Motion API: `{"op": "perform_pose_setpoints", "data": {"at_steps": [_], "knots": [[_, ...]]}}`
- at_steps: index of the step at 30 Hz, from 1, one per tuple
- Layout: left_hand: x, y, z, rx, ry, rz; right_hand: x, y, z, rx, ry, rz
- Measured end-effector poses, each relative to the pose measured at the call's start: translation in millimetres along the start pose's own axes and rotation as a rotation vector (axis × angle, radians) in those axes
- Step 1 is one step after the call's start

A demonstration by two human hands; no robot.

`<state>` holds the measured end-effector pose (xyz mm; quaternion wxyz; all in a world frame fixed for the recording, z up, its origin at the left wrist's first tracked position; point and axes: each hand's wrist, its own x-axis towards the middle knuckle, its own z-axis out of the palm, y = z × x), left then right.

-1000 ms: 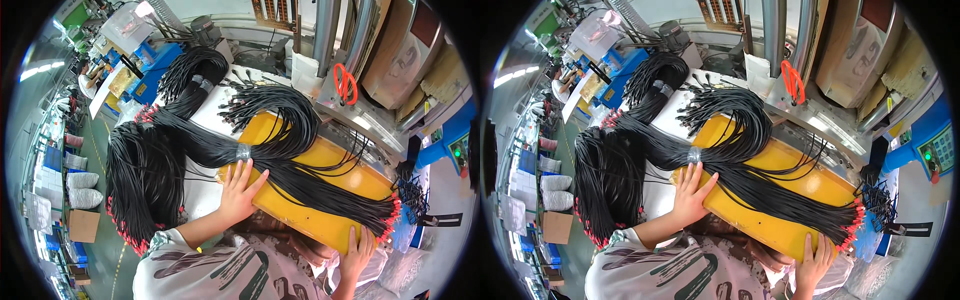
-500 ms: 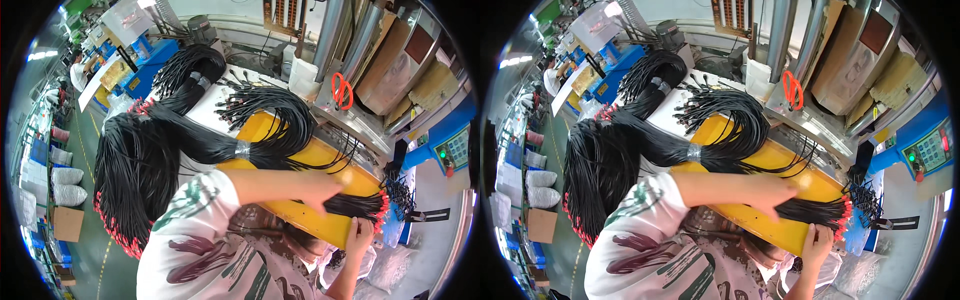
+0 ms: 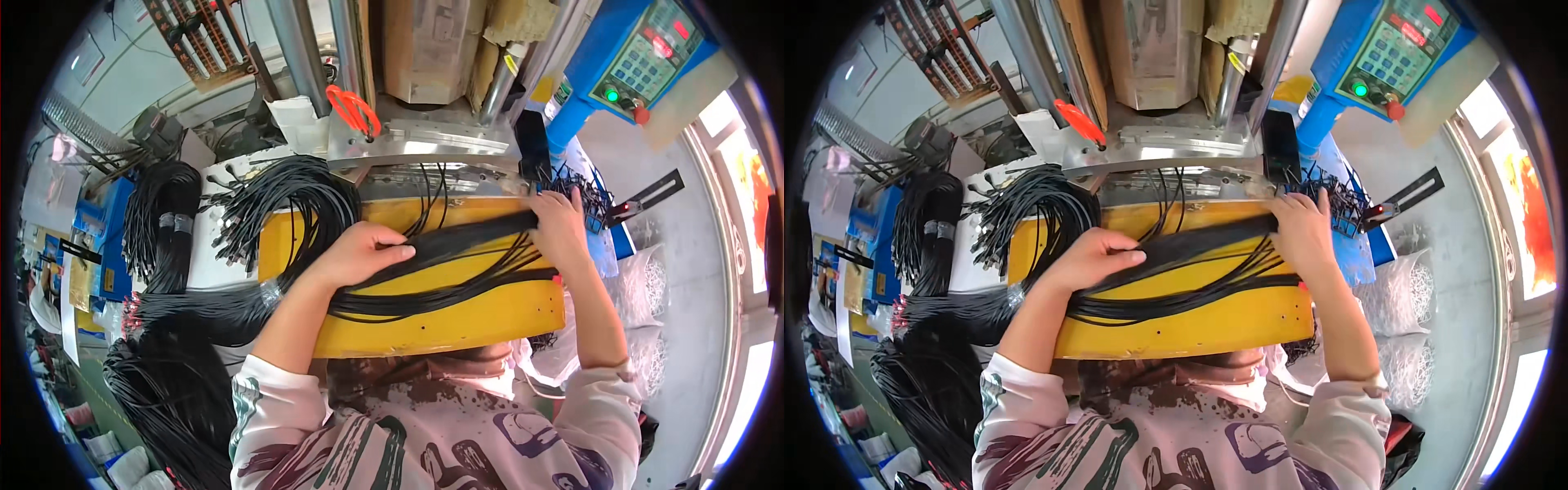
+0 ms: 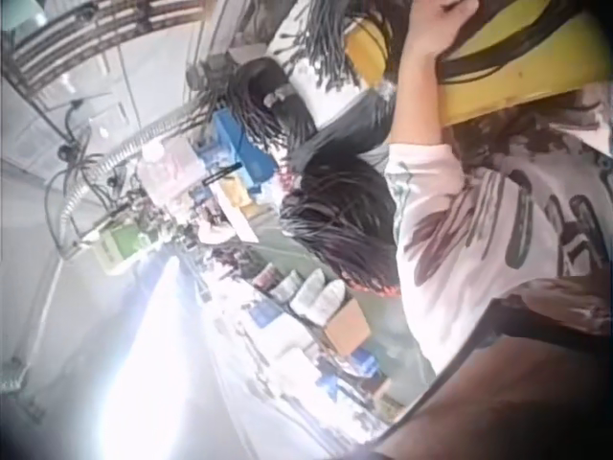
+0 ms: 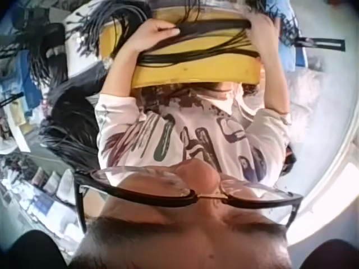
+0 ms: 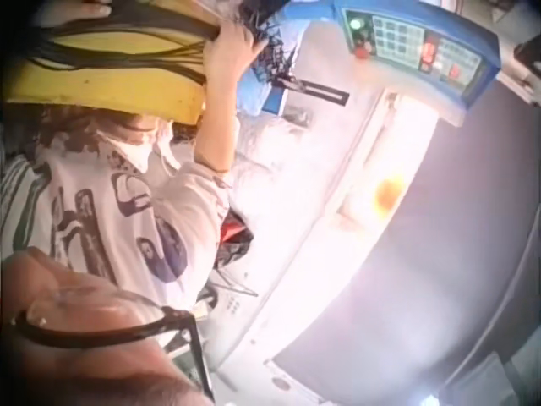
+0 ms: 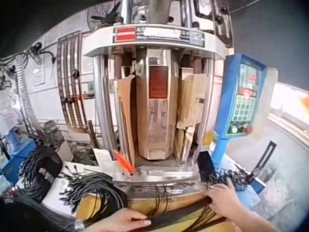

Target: The person inserts USB cable ends into a metal fixture, positions them inside a machine press, operates the machine using control buttons, and removes the processed cables.

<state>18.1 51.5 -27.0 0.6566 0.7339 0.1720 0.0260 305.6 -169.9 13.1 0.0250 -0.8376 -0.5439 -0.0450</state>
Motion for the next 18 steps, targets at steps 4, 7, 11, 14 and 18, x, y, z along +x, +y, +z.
{"op": "perform_pose_setpoints", "data": {"at_steps": [4, 7, 11, 14, 18], "knots": [[-5.0, 7.8, 19.4, 0.365, 0.206, 0.013, -10.3, -5.1, -20.8, -0.027, 0.033, -0.056], [-4.1, -11.8, 27.7, 0.025, 0.353, 0.056, -28.2, -28.5, -21.3, 0.07, 0.134, -0.214], [-6.0, -3.5, 29.1, -0.063, 0.254, 0.135, -34.4, -71.7, -18.1, 0.467, 0.055, -0.585], [-31.3, 30.8, 28.2, 0.187, 0.319, 0.026, -31.4, -64.0, 13.5, 0.277, -0.026, 0.204], [-41.4, 66.0, 61.7, 0.449, 0.368, 0.181, -50.2, -69.4, 25.2, 0.968, 0.032, -0.007]]}}
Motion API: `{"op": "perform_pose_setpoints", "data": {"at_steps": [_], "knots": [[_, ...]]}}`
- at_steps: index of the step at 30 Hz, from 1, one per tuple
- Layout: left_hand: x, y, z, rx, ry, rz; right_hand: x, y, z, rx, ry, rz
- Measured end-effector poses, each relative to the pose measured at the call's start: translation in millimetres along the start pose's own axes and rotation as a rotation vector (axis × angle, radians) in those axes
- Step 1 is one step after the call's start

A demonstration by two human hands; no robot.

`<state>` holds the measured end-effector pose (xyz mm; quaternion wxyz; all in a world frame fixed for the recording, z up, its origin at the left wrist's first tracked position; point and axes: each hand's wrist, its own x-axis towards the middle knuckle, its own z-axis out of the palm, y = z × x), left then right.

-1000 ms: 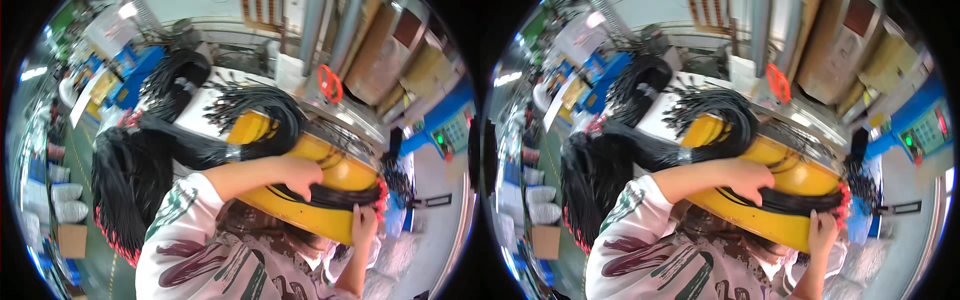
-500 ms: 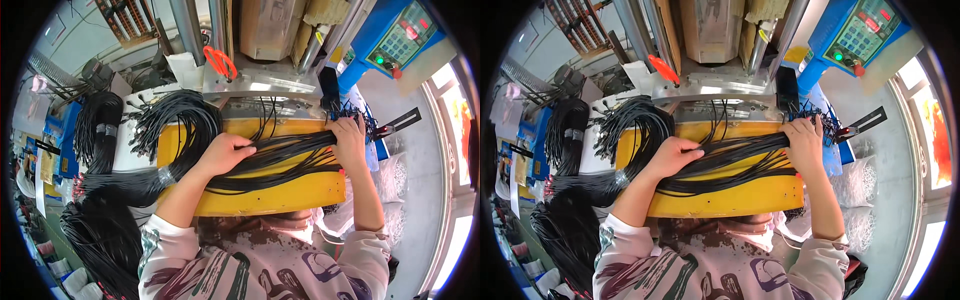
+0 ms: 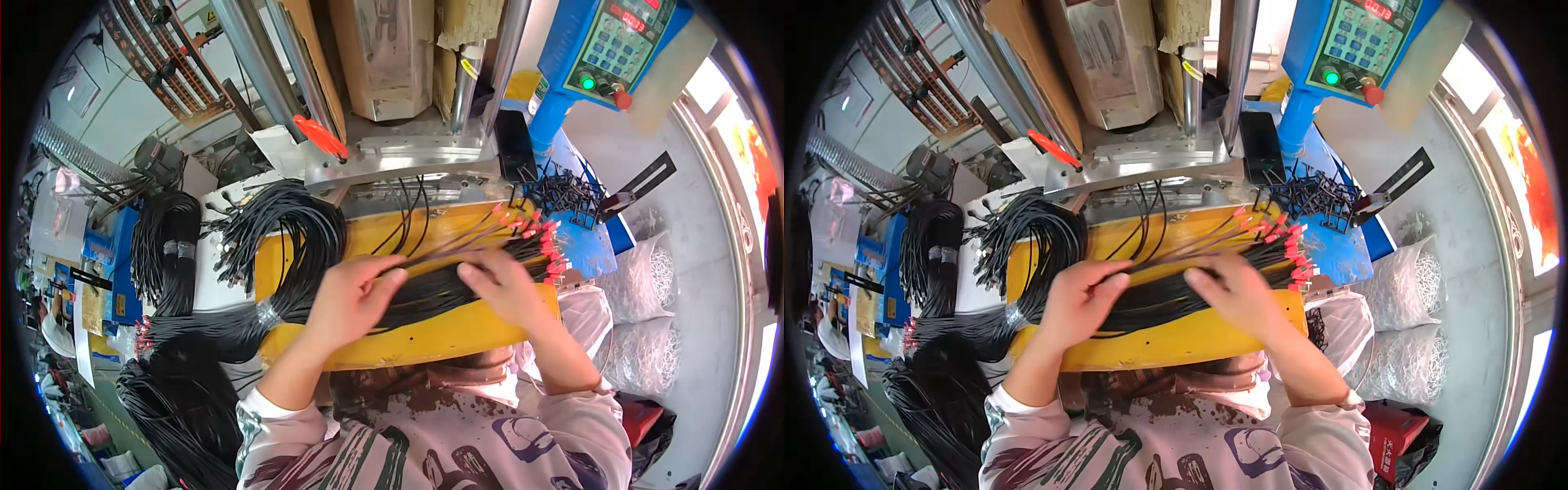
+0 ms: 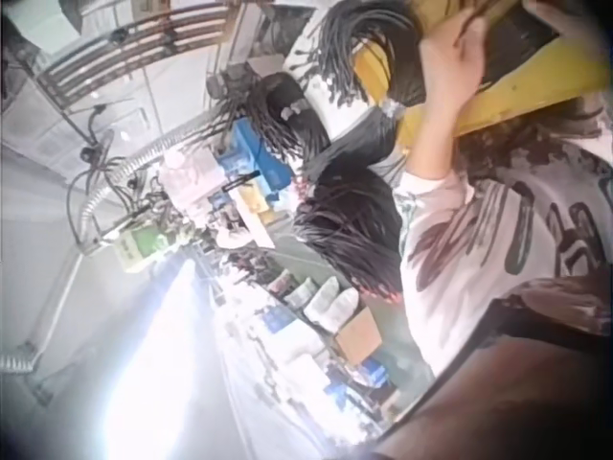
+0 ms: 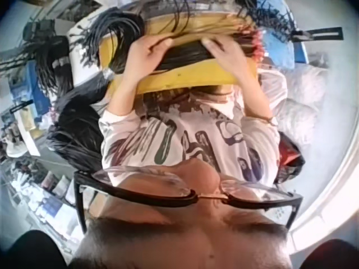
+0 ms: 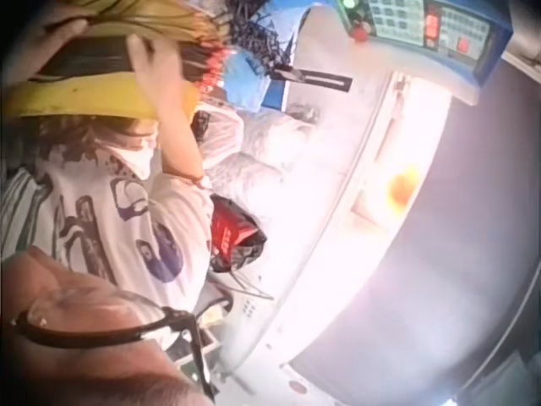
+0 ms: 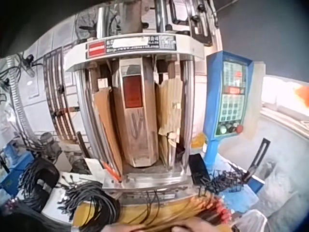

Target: The person inserts USB cable ends into a metal fixture, positions them inside a machine press, operates the machine using control buttons, and removes the processed cables.

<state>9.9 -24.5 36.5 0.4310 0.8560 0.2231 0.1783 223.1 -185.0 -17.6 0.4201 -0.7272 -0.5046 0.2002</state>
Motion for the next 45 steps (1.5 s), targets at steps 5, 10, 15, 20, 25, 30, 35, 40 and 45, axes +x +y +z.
{"op": "perform_pose_setpoints", "data": {"at_steps": [5, 10, 15, 20, 25, 30, 35, 40, 45], "knots": [[-14.4, -57.6, -27.5, -0.33, -0.026, -0.071, 3.3, 16.0, 20.9, 0.693, 0.088, 0.247], [19.4, 12.5, 24.2, -0.92, -0.505, -0.536, -6.8, 10.2, 38.0, 0.993, 0.192, 0.305], [20.3, 0.4, 71.3, -0.898, -0.528, -0.299, -4.4, -4.8, 3.6, 0.248, 0.096, -0.161], [44.5, -17.1, 70.8, -0.832, -0.435, -0.231, 28.6, -20.4, -10.9, 0.305, -0.007, -0.155], [58.8, -55.7, 67.2, -0.905, -0.214, -0.297, 115.7, 8.3, -8.1, 0.038, -0.223, -0.179], [52.1, -61.4, 76.3, -1.014, -0.001, -0.337, 138.3, 35.8, 14.7, -0.603, 0.052, -0.317], [49.6, -70.4, 72.8, -0.924, 0.044, -0.251, 76.8, 15.0, -23.2, -0.174, -0.16, 0.079], [48.0, -33.7, 73.3, -1.091, 0.031, -0.212, 50.5, -12.4, -93.1, 0.41, -0.393, 0.655], [40.4, -35.1, 83.6, -1.155, -0.025, -0.246, 66.8, -6.6, -21.3, 0.613, -0.174, 0.228]]}}
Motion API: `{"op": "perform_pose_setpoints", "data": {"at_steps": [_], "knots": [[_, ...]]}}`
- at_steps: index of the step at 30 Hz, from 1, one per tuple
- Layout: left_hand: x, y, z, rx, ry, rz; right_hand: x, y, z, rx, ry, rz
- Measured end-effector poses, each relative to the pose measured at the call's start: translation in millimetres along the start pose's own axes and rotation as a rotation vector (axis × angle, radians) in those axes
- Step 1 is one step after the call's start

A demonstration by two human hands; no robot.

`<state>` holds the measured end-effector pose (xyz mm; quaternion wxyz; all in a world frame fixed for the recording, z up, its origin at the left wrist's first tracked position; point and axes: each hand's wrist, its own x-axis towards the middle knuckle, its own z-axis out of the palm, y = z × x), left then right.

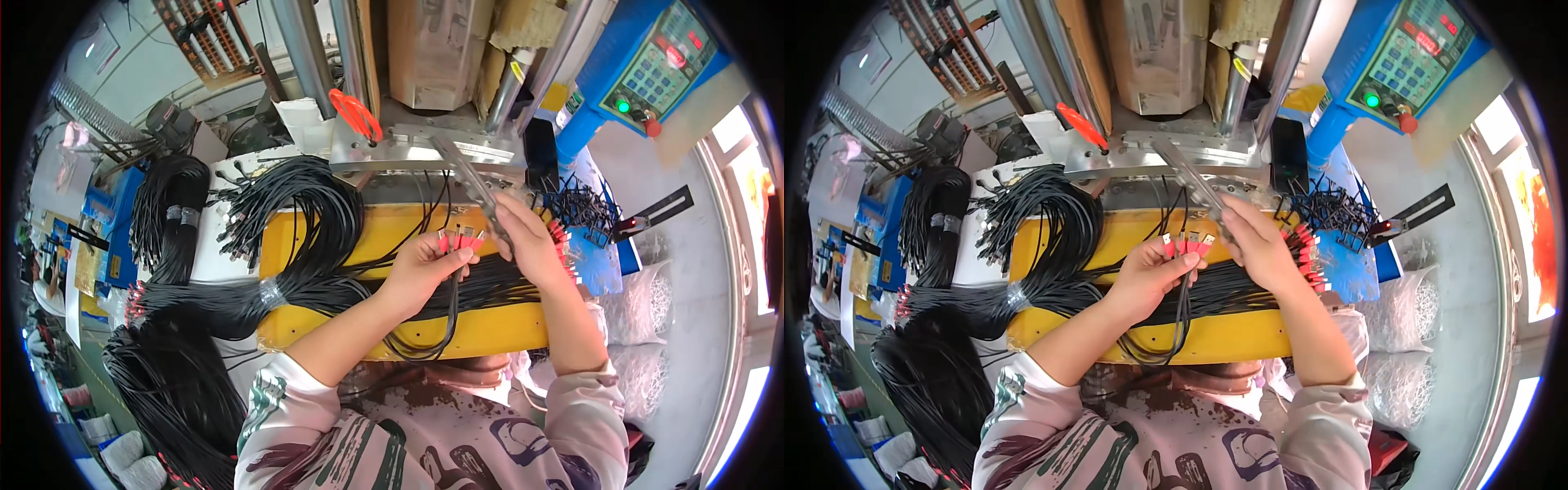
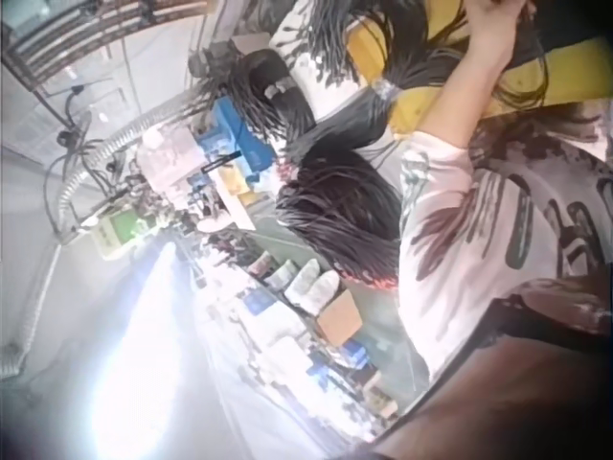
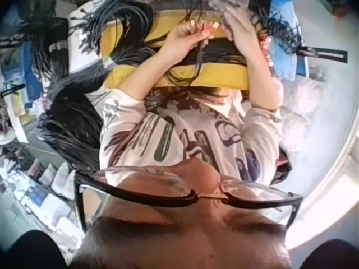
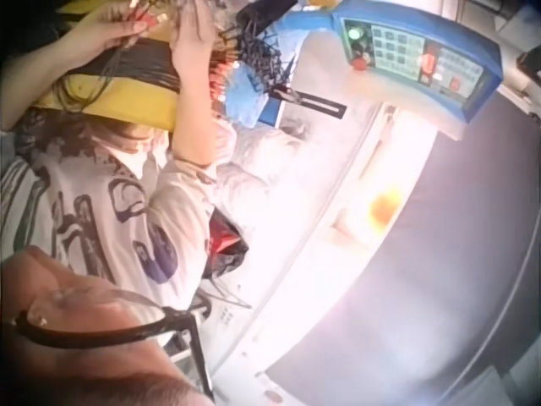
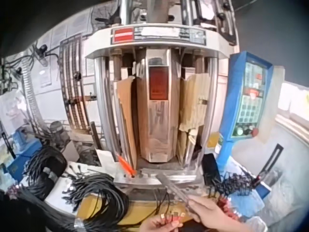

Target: The person inserts USB cable ends into a metal fixture, positions them inside a machine press, operates the machine using control buttons, and removes the processed cables.

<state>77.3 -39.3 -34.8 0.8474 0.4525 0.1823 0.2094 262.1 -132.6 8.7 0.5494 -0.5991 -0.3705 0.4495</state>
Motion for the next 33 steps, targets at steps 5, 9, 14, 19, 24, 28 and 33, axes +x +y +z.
{"op": "perform_pose_setpoints", "data": {"at_steps": [5, 9, 14, 19, 24, 28, 33], "knots": [[7.1, -8.6, 0.1, 0.08, 0.053, 0.15, 0.3, 13.1, 20.8, -0.145, 0.173, -0.119], [5.7, -11.1, -3.3, 0.149, 0.072, 0.128, -1.8, 26.8, 26.5, -0.515, 0.174, -0.398], [4.6, -2.0, -0.1, -0.189, 0.079, -0.104, -10.1, 17.5, 23.1, -0.209, 0.192, -0.085], [6.9, -4.0, 1.7, 0.068, 0.12, 0.018, -8.7, 17.8, 22.0, -0.437, 0.215, -0.223], [7.1, -13.2, -1.2, 0.163, 0.158, 0.237, -10.2, 20.1, 25.4, -0.609, 0.202, -0.367], [8.3, -15.2, 0.5, 0.186, 0.246, 0.299, -13.3, 15.6, 29.0, -0.504, 0.262, -0.248], [7.7, -14.5, 4.8, 0.166, 0.264, 0.371, -12.1, 21.6, 30.7, -0.593, 0.24, -0.365]]}}
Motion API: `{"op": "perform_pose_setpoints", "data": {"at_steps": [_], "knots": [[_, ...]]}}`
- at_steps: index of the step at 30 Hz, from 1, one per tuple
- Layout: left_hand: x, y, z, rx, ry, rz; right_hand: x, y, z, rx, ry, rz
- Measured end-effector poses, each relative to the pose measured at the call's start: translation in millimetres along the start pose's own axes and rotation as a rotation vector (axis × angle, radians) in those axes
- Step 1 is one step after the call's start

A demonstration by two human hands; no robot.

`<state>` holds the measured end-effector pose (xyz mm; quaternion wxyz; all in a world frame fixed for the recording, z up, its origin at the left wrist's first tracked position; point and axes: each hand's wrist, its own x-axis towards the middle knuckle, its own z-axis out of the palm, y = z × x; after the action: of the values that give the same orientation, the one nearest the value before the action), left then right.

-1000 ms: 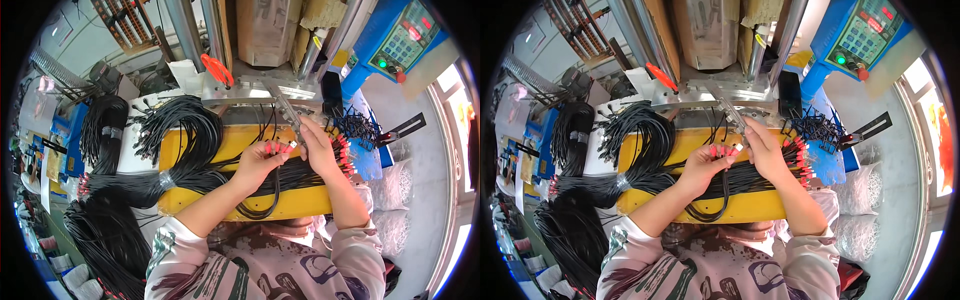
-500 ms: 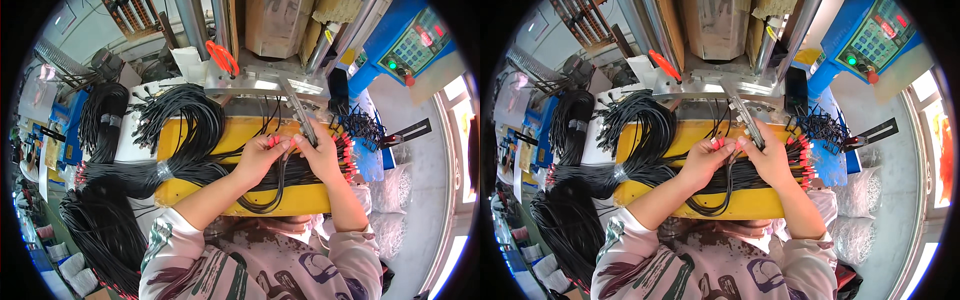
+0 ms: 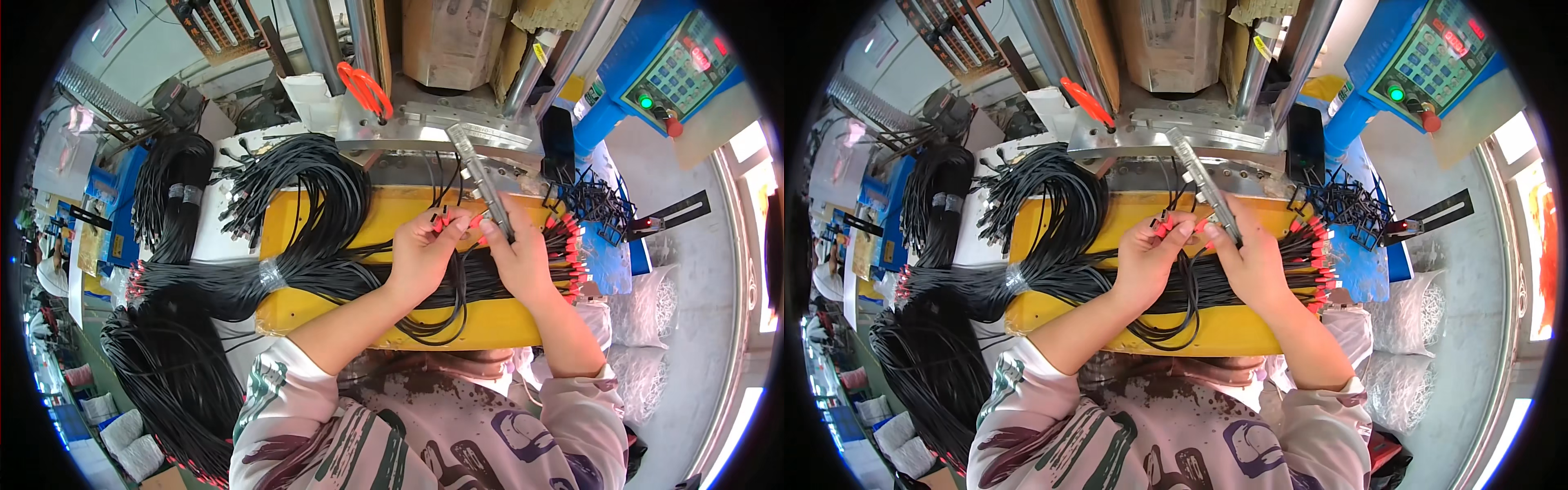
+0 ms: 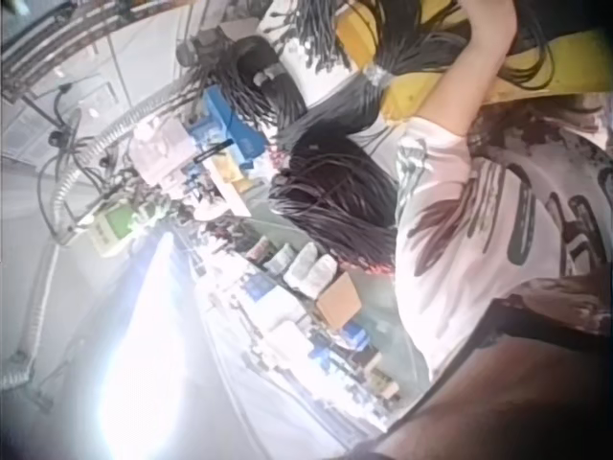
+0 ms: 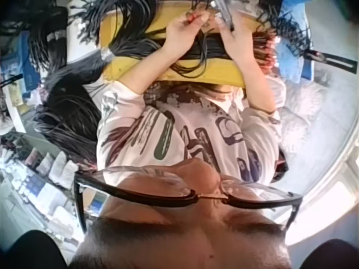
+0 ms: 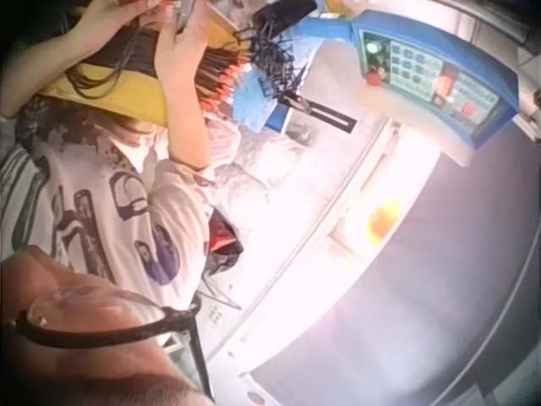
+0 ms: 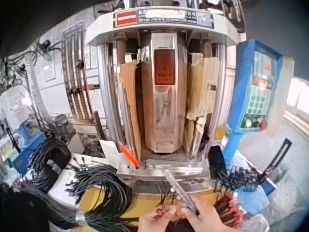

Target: The person inserts USB cable ends into a metal fixture, positions them inside a machine press, operates the machine using control buttons, and removes the processed cables.

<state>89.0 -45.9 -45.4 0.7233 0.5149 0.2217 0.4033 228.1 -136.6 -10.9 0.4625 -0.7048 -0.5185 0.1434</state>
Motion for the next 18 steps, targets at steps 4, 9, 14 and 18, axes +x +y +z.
{"op": "perform_pose_setpoints", "data": {"at_steps": [4, 9, 14, 18], "knots": [[0.1, 0.5, 0.8, 0.021, -0.002, 0.021, -2.3, -5.4, 5.0, 0.048, 0.041, -0.01], [6.3, 34.9, 3.3, -0.545, -0.084, -0.509, -0.3, 7.7, -10.1, 0.332, -0.056, 0.245], [7.0, 13.3, -13.3, -0.083, -0.138, -0.268, 1.1, 6.4, -14.5, 0.123, -0.043, 0.154], [9.9, 9.6, -20.2, 0.123, -0.219, -0.199, 2.4, 0.3, -13.8, -0.048, -0.069, 0.093]]}}
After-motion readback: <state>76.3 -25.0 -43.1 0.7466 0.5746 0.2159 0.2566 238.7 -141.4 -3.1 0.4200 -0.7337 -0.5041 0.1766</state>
